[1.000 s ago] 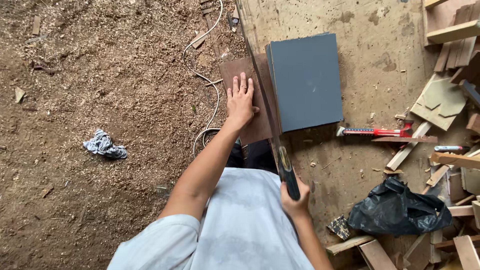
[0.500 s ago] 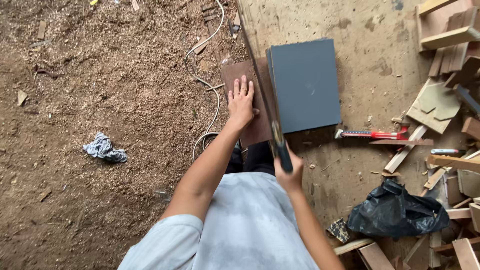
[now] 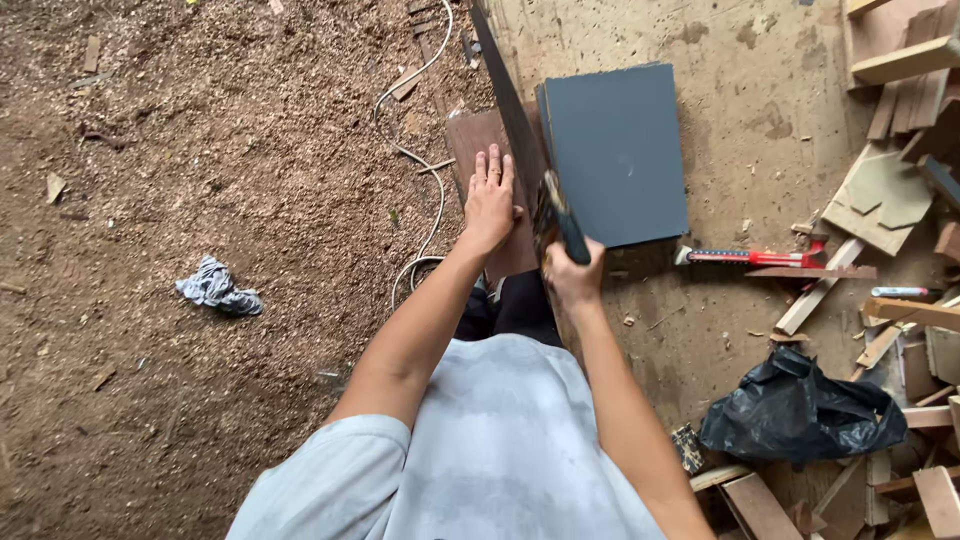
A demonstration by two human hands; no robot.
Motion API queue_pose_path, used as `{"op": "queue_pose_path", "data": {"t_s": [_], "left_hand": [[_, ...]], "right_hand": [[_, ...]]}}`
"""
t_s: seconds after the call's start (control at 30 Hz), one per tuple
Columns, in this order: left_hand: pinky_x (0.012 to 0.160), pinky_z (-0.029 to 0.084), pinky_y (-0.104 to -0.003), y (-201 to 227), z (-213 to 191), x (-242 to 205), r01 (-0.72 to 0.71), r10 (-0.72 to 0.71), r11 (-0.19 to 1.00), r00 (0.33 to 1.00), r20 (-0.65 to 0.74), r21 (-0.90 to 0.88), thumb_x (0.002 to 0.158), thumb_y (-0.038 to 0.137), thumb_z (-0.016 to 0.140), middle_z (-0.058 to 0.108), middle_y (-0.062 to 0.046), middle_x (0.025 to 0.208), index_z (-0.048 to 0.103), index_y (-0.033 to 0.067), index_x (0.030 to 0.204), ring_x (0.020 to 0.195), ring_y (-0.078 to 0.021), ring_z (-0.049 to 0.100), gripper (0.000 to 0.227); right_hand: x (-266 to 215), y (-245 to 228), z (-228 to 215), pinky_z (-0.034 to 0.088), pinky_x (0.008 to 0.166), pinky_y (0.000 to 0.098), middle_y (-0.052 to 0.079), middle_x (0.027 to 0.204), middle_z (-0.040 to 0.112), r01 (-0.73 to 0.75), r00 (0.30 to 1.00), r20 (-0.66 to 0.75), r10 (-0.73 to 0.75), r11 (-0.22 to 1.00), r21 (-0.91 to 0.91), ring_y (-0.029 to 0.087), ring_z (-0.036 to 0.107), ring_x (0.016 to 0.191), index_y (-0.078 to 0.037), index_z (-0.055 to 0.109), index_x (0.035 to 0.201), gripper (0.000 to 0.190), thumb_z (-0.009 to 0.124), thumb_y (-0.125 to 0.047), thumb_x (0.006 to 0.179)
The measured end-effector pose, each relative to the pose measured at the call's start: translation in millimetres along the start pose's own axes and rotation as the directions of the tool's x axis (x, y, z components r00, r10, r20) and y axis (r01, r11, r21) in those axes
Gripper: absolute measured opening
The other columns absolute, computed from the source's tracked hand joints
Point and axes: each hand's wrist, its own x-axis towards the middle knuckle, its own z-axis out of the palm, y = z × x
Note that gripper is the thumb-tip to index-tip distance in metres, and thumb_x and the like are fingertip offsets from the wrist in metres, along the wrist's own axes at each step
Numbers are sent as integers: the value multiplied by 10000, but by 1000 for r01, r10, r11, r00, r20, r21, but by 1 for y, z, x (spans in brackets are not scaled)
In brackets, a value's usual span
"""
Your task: The person arranges several rectangular boards on a workbench, then uses a hand saw to sand the edges of a brown board. They repeatedly flip and reposition the board while sanding its edges and corners.
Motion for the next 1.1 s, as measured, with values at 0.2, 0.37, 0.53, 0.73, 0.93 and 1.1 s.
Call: {"op": "queue_pose_path", "data": {"t_s": [0.2, 0.37, 0.53, 0.73, 0.93, 1.1], "left_hand": [[1238, 268, -497, -2, 1, 8, -22, 22, 1000, 999, -26, -14, 741, 311, 886, 135, -200, 1685, 274, 42, 1579, 1551, -410, 165, 1072], [1228, 263, -504, 1, 3, 8, -4, 4, 1000, 999, -43, 0, 726, 294, 890, 143, -182, 1688, 269, 56, 1592, 1551, -398, 165, 1092], [1246, 234, -506, 3, 2, 1, 20, -20, 999, 1000, 16, 49, 806, 350, 839, 78, -180, 1702, 204, 66, 1616, 1567, -380, 121, 1067], [1259, 177, -503, 5, -14, -5, 14, -29, 992, 993, 117, 129, 926, 480, 697, -24, -162, 1711, 87, 83, 1639, 1581, -356, 29, 1019], [1270, 132, -496, 10, -22, 0, 30, -63, 988, 975, 211, 154, 906, 592, 665, -84, -162, 1704, 13, 96, 1630, 1580, -346, -20, 1093], [1268, 147, -506, 15, -16, -8, 24, -42, 991, 990, 135, 135, 890, 556, 714, -57, -168, 1706, 42, 86, 1638, 1584, -354, -2, 1111]], "right_hand": [[-26, -8, -13, 495, 558, 258, 42, 759, 662, 491, 858, 58, -511, 780, -387, 90, 589, 616, 57, 629, 1328, 504, 607, 19, 826], [-45, -2, -27, 489, 567, 270, 50, 713, 611, 523, 830, 78, -552, 723, -450, 113, 588, 588, 47, 657, 1339, 497, 629, 28, 842], [-49, -1, -38, 459, 447, 262, 24, 679, 641, 474, 874, 115, -472, 777, -415, 108, 581, 519, 38, 670, 1309, 462, 589, 51, 854], [-69, -26, -39, 477, 470, 247, 36, 739, 663, 434, 900, 146, -411, 814, -386, 99, 599, 552, 30, 663, 1317, 447, 602, 58, 875], [-118, -48, -58, 501, 434, 241, 32, 831, 701, 361, 932, 151, -329, 824, -437, 78, 623, 558, 23, 553, 1411, 585, 620, 44, 830], [-95, -50, -46, 506, 480, 267, 74, 799, 697, 271, 962, 100, -253, 865, -423, 108, 601, 567, -9, 613, 1440, 612, 534, 58, 838]]}}
